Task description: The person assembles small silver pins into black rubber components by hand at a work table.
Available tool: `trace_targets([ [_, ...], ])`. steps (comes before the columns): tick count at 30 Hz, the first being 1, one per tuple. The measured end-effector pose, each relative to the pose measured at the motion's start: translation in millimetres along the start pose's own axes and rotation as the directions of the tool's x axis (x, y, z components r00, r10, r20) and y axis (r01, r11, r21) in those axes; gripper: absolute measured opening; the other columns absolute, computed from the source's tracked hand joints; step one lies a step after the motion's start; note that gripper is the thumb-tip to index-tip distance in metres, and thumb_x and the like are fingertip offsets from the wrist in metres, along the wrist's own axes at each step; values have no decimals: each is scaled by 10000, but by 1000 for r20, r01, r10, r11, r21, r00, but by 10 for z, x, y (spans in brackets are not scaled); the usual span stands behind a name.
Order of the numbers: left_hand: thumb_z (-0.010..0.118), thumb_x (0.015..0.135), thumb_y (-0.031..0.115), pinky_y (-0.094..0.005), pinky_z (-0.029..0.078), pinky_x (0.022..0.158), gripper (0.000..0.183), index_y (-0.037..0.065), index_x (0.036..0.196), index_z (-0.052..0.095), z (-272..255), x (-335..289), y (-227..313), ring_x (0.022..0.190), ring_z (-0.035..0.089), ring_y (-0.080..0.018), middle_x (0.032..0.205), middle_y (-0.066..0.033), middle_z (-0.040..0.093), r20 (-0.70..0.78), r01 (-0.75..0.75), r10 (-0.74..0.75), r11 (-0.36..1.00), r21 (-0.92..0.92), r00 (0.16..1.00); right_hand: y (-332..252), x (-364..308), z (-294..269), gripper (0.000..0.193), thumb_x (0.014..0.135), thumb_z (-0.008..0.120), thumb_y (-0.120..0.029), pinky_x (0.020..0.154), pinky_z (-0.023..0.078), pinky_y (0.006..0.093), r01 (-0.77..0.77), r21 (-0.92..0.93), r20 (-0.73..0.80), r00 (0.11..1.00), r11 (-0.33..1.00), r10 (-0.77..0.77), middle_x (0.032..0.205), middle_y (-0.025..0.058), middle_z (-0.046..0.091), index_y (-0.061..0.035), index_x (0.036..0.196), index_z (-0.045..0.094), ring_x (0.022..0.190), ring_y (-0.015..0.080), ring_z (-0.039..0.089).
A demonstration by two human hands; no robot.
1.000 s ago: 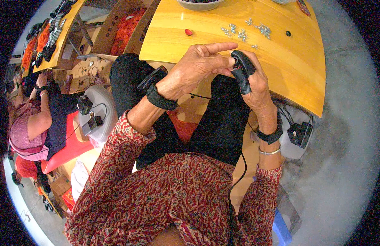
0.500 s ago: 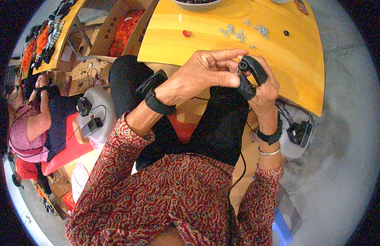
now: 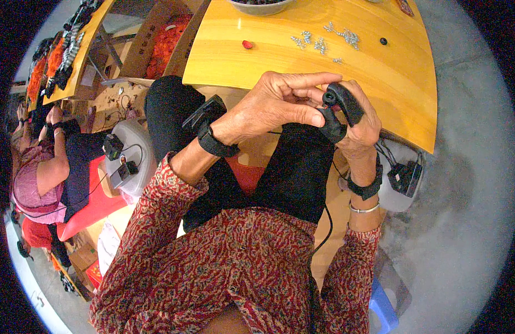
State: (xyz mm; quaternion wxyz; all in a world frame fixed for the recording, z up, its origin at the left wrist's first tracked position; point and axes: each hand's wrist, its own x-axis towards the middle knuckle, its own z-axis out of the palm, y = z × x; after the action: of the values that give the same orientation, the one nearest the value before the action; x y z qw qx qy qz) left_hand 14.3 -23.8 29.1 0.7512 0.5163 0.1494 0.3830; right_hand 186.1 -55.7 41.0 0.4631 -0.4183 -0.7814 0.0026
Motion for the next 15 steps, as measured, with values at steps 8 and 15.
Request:
trace_targets([
  [8,700,751,14,-231,493,802,550,47,1266,508,36,-29,41,871,595,-76,961,-47,668,-31,0,1,1000,16,1000,-89,57,-80,266,730,700,-115,625,501,323,30,38,88,996,999,-33,845,143,593,46,914,595,747,272,615],
  [15,687,759,3,-233,496,802,530,44,1259,515,60,-32,40,874,596,-80,967,-49,664,-28,-31,32,999,39,999,-109,78,-112,237,805,655,-141,692,488,332,57,47,98,993,997,-62,886,170,599,59,913,586,779,280,599],
])
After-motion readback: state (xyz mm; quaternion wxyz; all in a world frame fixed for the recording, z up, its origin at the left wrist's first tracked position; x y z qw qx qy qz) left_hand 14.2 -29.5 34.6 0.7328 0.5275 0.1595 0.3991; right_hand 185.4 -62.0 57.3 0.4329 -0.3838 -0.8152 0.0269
